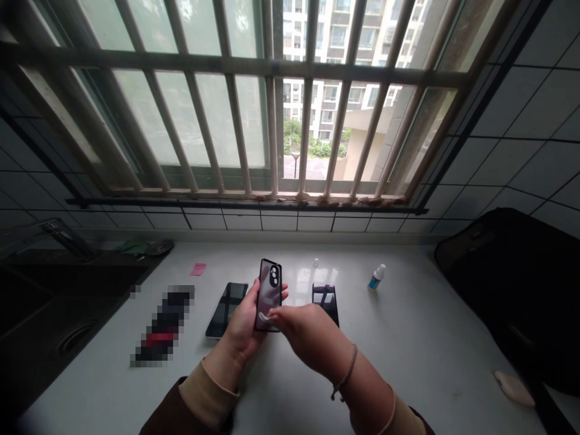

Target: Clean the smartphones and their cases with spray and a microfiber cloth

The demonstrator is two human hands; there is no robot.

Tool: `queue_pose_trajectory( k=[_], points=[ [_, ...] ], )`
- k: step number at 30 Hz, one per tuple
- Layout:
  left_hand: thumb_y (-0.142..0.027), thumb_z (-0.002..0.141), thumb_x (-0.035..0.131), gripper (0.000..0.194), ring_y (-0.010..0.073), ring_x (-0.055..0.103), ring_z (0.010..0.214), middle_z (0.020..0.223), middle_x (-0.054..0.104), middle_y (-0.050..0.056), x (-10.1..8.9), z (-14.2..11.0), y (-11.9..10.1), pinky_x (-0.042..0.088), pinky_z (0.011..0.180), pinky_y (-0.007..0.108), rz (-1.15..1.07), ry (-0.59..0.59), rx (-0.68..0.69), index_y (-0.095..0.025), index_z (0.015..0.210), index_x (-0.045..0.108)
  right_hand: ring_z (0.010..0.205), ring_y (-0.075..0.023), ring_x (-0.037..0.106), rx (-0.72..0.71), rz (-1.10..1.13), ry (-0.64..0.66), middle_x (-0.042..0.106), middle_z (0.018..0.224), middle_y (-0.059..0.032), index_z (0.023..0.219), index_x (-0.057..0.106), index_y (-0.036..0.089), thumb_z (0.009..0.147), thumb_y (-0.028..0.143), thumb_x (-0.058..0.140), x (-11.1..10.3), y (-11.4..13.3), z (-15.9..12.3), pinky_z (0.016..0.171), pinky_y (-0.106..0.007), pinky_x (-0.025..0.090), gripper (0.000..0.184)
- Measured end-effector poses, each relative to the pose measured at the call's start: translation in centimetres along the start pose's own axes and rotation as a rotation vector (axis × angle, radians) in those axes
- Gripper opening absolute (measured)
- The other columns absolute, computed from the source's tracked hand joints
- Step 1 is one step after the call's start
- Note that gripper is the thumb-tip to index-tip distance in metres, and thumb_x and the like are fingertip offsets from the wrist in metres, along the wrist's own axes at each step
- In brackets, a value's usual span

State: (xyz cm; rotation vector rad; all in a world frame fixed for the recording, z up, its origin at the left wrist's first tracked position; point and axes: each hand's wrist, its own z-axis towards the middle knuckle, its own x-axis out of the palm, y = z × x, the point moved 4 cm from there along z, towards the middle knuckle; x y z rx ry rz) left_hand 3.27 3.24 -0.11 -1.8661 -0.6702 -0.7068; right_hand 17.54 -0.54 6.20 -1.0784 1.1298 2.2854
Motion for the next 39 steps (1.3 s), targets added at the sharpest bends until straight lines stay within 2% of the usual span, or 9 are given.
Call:
queue_pose_trajectory(
  k=[3,6,9,12,16,18,24,31,39],
  points=[
    [-0.052,0.100,0.061,0.054,0.0223,0.075,0.093,0.112,0.075,0.014,-0.1,0.2,0.2,0.061,0.083,0.036,0.025,0.015,0.037,-0.018,0.141,0.058,0.080,-0.0188,0.079,0.216,0.187,-0.109,0.083,0.093,-0.0041,0.112,0.080,0.022,0.110,0.036,0.045,-1.5,-3.0,0.3,0.070,-0.025,0.061,0.037],
    [-0.052,0.096,0.067,0.070,0.0212,0.074,0.091,0.111,0.073,0.010,0.4,-0.4,0.7,0.060,0.084,0.037,0.158,0.063,0.052,-0.030,0.157,0.040,0.084,-0.0233,0.078,0.405,0.142,-0.426,0.083,0.098,-0.0086,0.114,0.079,0.019,0.110,0.044,0.044,-2.8,-5.4,0.2,0.072,-0.030,0.061,0.043],
    [-0.049,0.093,0.074,0.087,0.0210,0.074,0.091,0.112,0.071,0.009,1.2,-1.3,1.4,0.057,0.092,0.039,0.250,0.139,0.014,-0.035,0.164,0.025,0.091,-0.0256,0.079,0.410,-0.003,-0.572,0.082,0.106,-0.0103,0.122,0.076,0.019,0.110,0.042,0.043,-2.5,-5.8,0.1,0.078,-0.033,0.060,0.042],
    [-0.049,0.094,0.072,0.086,0.0226,0.075,0.098,0.120,0.071,0.011,1.6,-1.7,2.1,0.054,0.098,0.041,0.273,0.197,-0.024,-0.036,0.164,0.025,0.098,-0.0253,0.080,0.325,-0.007,-0.478,0.081,0.115,-0.0099,0.127,0.074,0.020,0.110,0.037,0.043,-0.6,-5.2,0.5,0.086,-0.033,0.061,0.039],
    [-0.047,0.095,0.071,0.070,0.0289,0.065,0.128,0.142,0.065,0.015,1.4,-1.5,2.4,0.052,0.105,0.038,0.264,0.212,-0.026,-0.033,0.158,0.041,0.113,-0.0239,0.077,0.203,0.036,-0.361,0.077,0.127,-0.0103,0.135,0.070,0.019,0.109,0.028,0.044,1.8,-4.1,0.8,0.099,-0.033,0.061,0.037],
    [-0.045,0.095,0.072,0.066,0.0308,0.061,0.134,0.147,0.062,0.015,1.3,-1.3,2.5,0.052,0.106,0.038,0.244,0.210,-0.034,-0.032,0.154,0.047,0.119,-0.0232,0.074,0.144,0.043,-0.331,0.074,0.133,-0.0108,0.140,0.066,0.019,0.108,0.025,0.045,2.4,-4.0,0.8,0.103,-0.033,0.059,0.039],
    [-0.040,0.096,0.072,0.058,0.0290,0.060,0.136,0.147,0.063,0.013,1.4,-1.1,2.4,0.049,0.111,0.037,0.199,0.219,-0.011,-0.029,0.149,0.054,0.122,-0.0242,0.072,0.110,-0.010,-0.298,0.071,0.138,-0.0131,0.146,0.061,0.017,0.108,0.020,0.043,3.2,-5.0,0.9,0.110,-0.039,0.056,0.042],
    [-0.040,0.092,0.076,0.065,0.0297,0.066,0.128,0.141,0.066,0.015,0.8,-0.9,2.4,0.054,0.101,0.035,0.252,0.191,0.020,-0.032,0.152,0.051,0.112,-0.0244,0.077,0.171,0.041,-0.255,0.074,0.133,-0.0112,0.148,0.059,0.021,0.107,0.021,0.045,3.7,-5.6,0.8,0.096,-0.035,0.063,0.043],
    [-0.038,0.095,0.073,0.062,0.0272,0.063,0.133,0.137,0.069,0.011,1.3,-0.9,1.7,0.047,0.115,0.039,0.125,0.143,0.086,-0.032,0.152,0.050,0.124,-0.0252,0.071,0.086,0.020,-0.221,0.073,0.135,-0.0126,0.144,0.063,0.018,0.109,0.019,0.043,3.9,-4.6,0.6,0.106,-0.038,0.060,0.040]
  ],
)
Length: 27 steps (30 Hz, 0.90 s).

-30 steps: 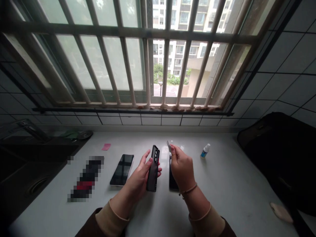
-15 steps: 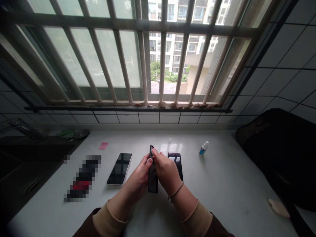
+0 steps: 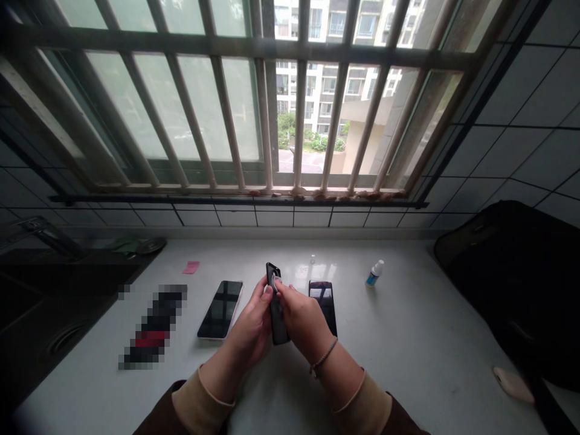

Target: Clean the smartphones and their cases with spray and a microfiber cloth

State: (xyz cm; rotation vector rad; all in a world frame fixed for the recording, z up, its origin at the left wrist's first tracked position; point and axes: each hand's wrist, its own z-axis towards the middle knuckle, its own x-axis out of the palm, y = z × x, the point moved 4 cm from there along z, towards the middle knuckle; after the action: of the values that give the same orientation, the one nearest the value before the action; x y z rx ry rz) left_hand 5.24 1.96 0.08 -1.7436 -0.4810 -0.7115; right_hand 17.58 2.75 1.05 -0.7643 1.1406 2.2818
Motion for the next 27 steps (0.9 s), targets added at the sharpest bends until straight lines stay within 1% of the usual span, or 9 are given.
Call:
queue_pose_trajectory(
  k=[4,7,11,13,17,20,22,25,27],
  points=[
    [-0.040,0.094,0.074,0.059,0.0262,0.069,0.121,0.130,0.071,0.010,-0.7,0.3,-0.8,0.051,0.112,0.040,-0.044,-0.080,0.052,-0.031,0.148,0.053,0.123,-0.0234,0.072,-0.191,-0.038,0.014,0.073,0.135,-0.0130,0.145,0.062,0.017,0.108,0.015,0.043,-0.2,1.1,-0.2,0.108,-0.038,0.060,0.041],
    [-0.042,0.094,0.073,0.055,0.0271,0.072,0.115,0.126,0.071,0.011,-1.3,0.7,-1.6,0.056,0.105,0.044,-0.049,-0.129,0.087,-0.029,0.144,0.053,0.123,-0.0221,0.072,-0.302,-0.042,0.071,0.074,0.133,-0.0137,0.144,0.060,0.014,0.107,0.012,0.044,-0.5,1.8,-0.4,0.110,-0.038,0.058,0.040],
    [-0.045,0.098,0.067,0.049,0.0278,0.073,0.112,0.124,0.072,0.013,-2.1,1.1,-2.8,0.059,0.098,0.043,-0.015,-0.187,0.126,-0.026,0.141,0.054,0.114,-0.0205,0.076,-0.349,-0.020,0.144,0.078,0.123,-0.0108,0.139,0.062,0.017,0.109,0.016,0.043,-1.1,2.5,-0.7,0.110,-0.038,0.057,0.036],
    [-0.044,0.099,0.066,0.048,0.0278,0.074,0.110,0.121,0.073,0.014,-2.3,1.2,-3.4,0.058,0.098,0.043,0.001,-0.213,0.142,-0.023,0.140,0.053,0.106,-0.0203,0.078,-0.337,0.020,0.178,0.080,0.115,-0.0092,0.134,0.065,0.018,0.110,0.018,0.042,-1.5,2.7,-0.7,0.103,-0.036,0.061,0.033],
    [-0.043,0.100,0.064,0.046,0.0285,0.076,0.104,0.114,0.074,0.015,-2.4,1.3,-3.7,0.058,0.096,0.046,-0.011,-0.236,0.117,-0.019,0.137,0.053,0.085,-0.0171,0.077,-0.195,0.171,0.236,0.080,0.100,-0.0052,0.122,0.069,0.020,0.110,0.024,0.042,-2.5,2.5,-0.5,0.078,-0.028,0.061,0.030],
    [-0.046,0.099,0.064,0.043,0.0286,0.077,0.097,0.109,0.074,0.016,-2.2,1.3,-3.3,0.060,0.089,0.045,-0.045,-0.230,0.039,-0.016,0.130,0.057,0.076,-0.0155,0.071,-0.080,0.348,0.229,0.076,0.090,-0.0038,0.113,0.071,0.020,0.112,0.032,0.041,-2.6,2.0,-0.4,0.073,-0.027,0.057,0.032],
    [-0.046,0.098,0.067,0.040,0.0267,0.077,0.092,0.104,0.074,0.014,-2.2,1.3,-3.0,0.061,0.086,0.042,-0.063,-0.228,0.006,-0.015,0.122,0.061,0.074,-0.0161,0.069,0.028,0.550,0.189,0.074,0.088,-0.0047,0.108,0.071,0.019,0.111,0.041,0.043,-2.2,1.6,-0.5,0.071,-0.028,0.057,0.035],
    [-0.040,0.092,0.076,0.032,0.0179,0.073,0.079,0.094,0.073,0.007,-2.5,1.2,-2.5,0.061,0.079,0.031,-0.058,-0.213,-0.017,-0.016,0.111,0.065,0.070,-0.0173,0.068,0.229,0.945,0.072,0.073,0.086,-0.0061,0.105,0.069,0.018,0.108,0.050,0.049,-1.1,0.8,-0.5,0.063,-0.029,0.058,0.038],
    [-0.037,0.088,0.082,0.032,0.0137,0.069,0.071,0.087,0.071,0.002,-2.4,1.1,-2.0,0.059,0.072,0.026,-0.031,-0.176,-0.046,-0.018,0.108,0.066,0.074,-0.0180,0.070,0.336,1.169,-0.025,0.074,0.088,-0.0065,0.106,0.069,0.018,0.105,0.052,0.055,-0.5,0.4,-0.5,0.067,-0.030,0.060,0.037]
  ],
)
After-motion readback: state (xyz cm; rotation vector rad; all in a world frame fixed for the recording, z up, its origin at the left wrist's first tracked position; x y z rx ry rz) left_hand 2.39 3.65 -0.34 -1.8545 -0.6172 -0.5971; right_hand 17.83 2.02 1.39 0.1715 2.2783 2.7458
